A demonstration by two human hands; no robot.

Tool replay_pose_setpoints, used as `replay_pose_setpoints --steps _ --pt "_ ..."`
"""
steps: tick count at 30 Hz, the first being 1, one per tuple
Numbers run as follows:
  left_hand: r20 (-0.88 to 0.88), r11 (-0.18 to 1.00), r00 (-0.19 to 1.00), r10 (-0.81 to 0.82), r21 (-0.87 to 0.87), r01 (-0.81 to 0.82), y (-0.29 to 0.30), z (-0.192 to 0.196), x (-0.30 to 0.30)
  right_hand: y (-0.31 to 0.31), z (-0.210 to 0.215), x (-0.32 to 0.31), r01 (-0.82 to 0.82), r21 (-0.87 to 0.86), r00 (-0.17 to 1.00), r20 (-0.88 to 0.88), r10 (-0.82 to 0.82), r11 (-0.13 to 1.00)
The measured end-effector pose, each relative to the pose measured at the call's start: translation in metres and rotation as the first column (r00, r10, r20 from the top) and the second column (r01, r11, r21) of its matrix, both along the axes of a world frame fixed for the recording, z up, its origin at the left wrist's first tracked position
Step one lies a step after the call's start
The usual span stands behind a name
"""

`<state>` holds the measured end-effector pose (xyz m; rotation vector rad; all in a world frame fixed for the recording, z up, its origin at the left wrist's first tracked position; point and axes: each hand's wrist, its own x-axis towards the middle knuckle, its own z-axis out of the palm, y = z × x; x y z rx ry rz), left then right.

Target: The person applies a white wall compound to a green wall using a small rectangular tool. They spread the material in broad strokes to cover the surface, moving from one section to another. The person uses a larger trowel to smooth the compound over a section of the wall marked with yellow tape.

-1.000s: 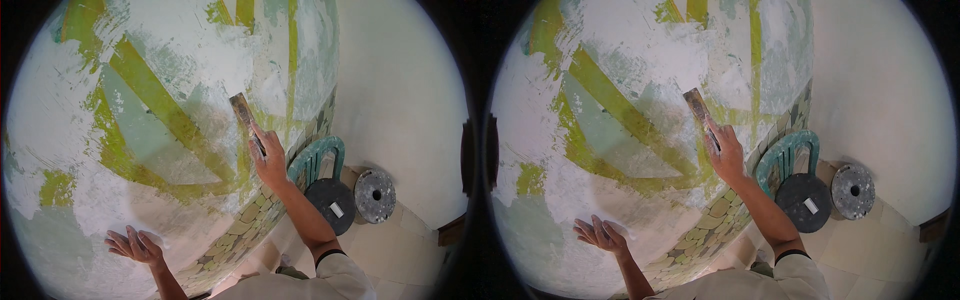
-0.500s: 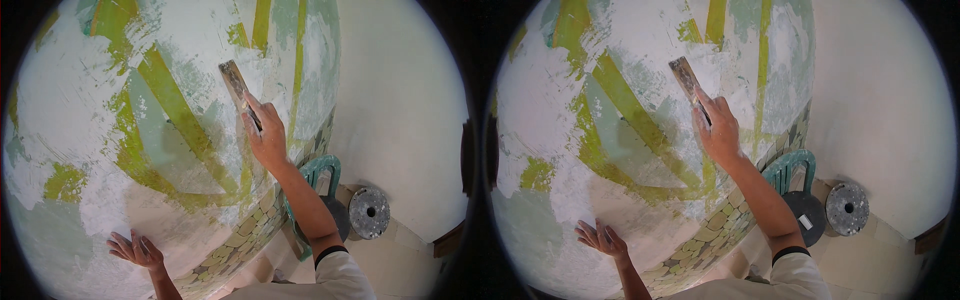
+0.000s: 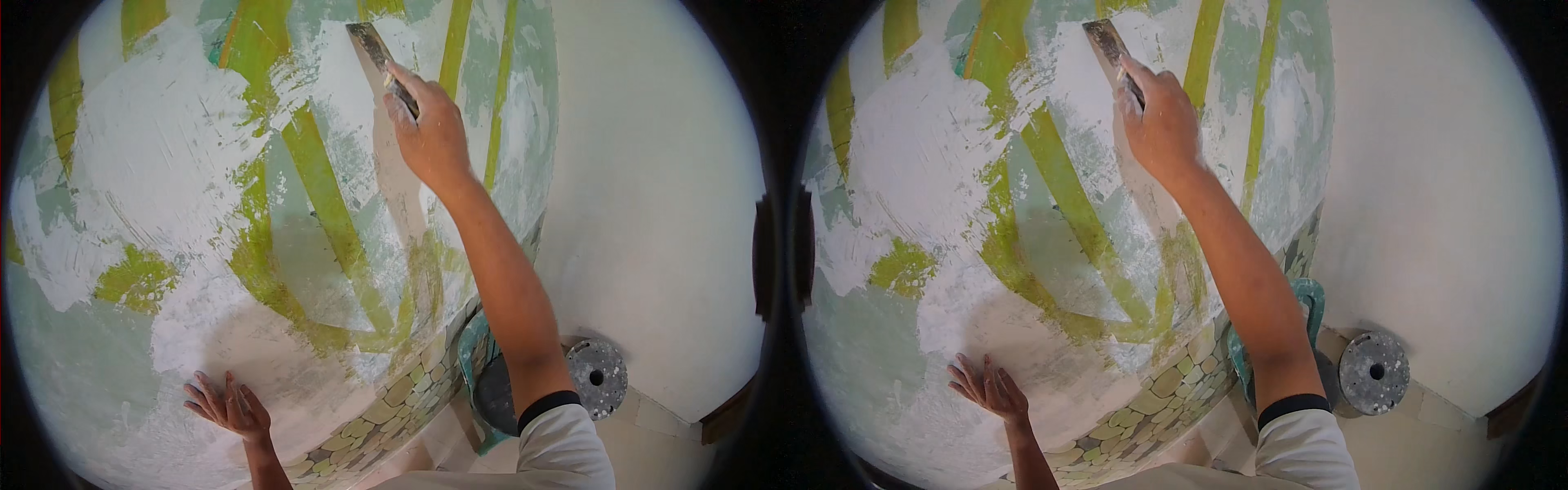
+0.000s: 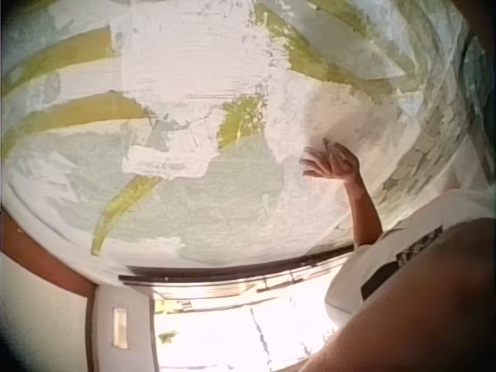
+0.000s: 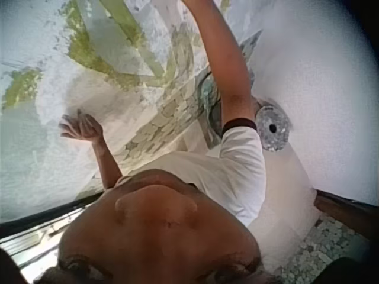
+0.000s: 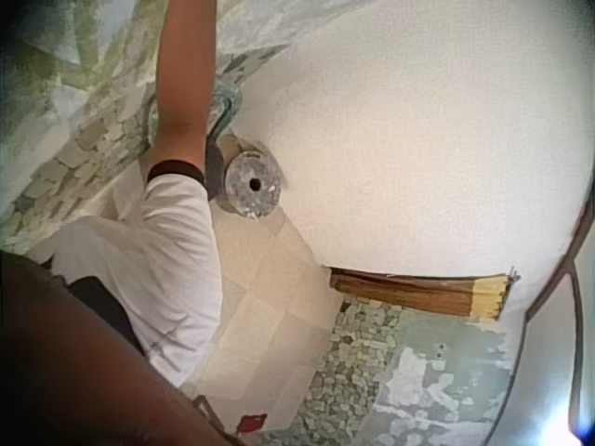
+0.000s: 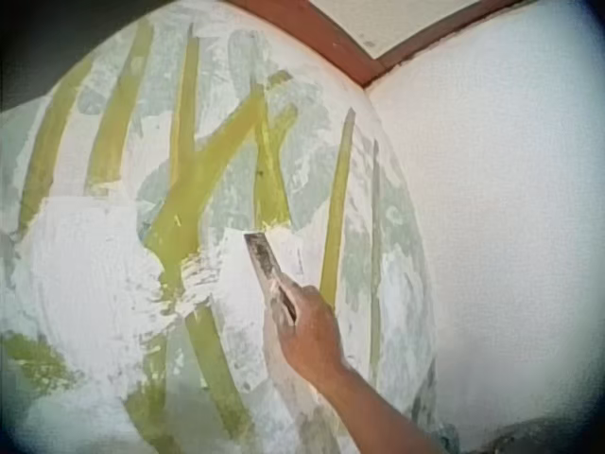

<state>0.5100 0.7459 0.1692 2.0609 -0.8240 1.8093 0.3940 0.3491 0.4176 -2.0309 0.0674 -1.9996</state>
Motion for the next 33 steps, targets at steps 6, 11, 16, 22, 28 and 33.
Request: replay_pose_setpoints --steps 6,11,16,22,28,33 --pt "0.003 1.0 1.0 -0.018 -0.01 0.018 0.0 0.001 -0.002 -0.005 -0.023 -0.027 -0.023 0.021 0.994 0.108 0.021 1.0" --pt "-0.003 1.0 1.0 -0.002 0.004 0.002 0.003 0.001 -0.003 -0.002 -0.134 -0.045 -0.074 0.203 0.997 -0.01 0.077 0.976" --pt "0.0 1.0 1.0 -0.029 0.002 0.029 0.0 0.003 -0.004 -0.001 -0.251 -0.045 0.024 0.226 0.982 -0.186 0.018 0.974" --pt "0.002 1.0 1.0 -0.031 0.006 0.031 0.001 0.003 -0.003 -0.004 -0.298 -0.032 0.019 0.24 0.975 -0.219 0.035 0.971" --pt "-0.013 0.999 0.999 -0.04 -0.022 0.039 -0.001 0.003 -0.003 -0.009 -0.259 -0.025 0.04 0.194 0.974 -0.228 0.006 0.98" --pt "0.022 0.999 0.999 -0.037 -0.011 0.037 0.0 0.002 0.0 -0.006 -0.195 -0.019 -0.002 0.139 0.984 -0.175 0.027 0.99"
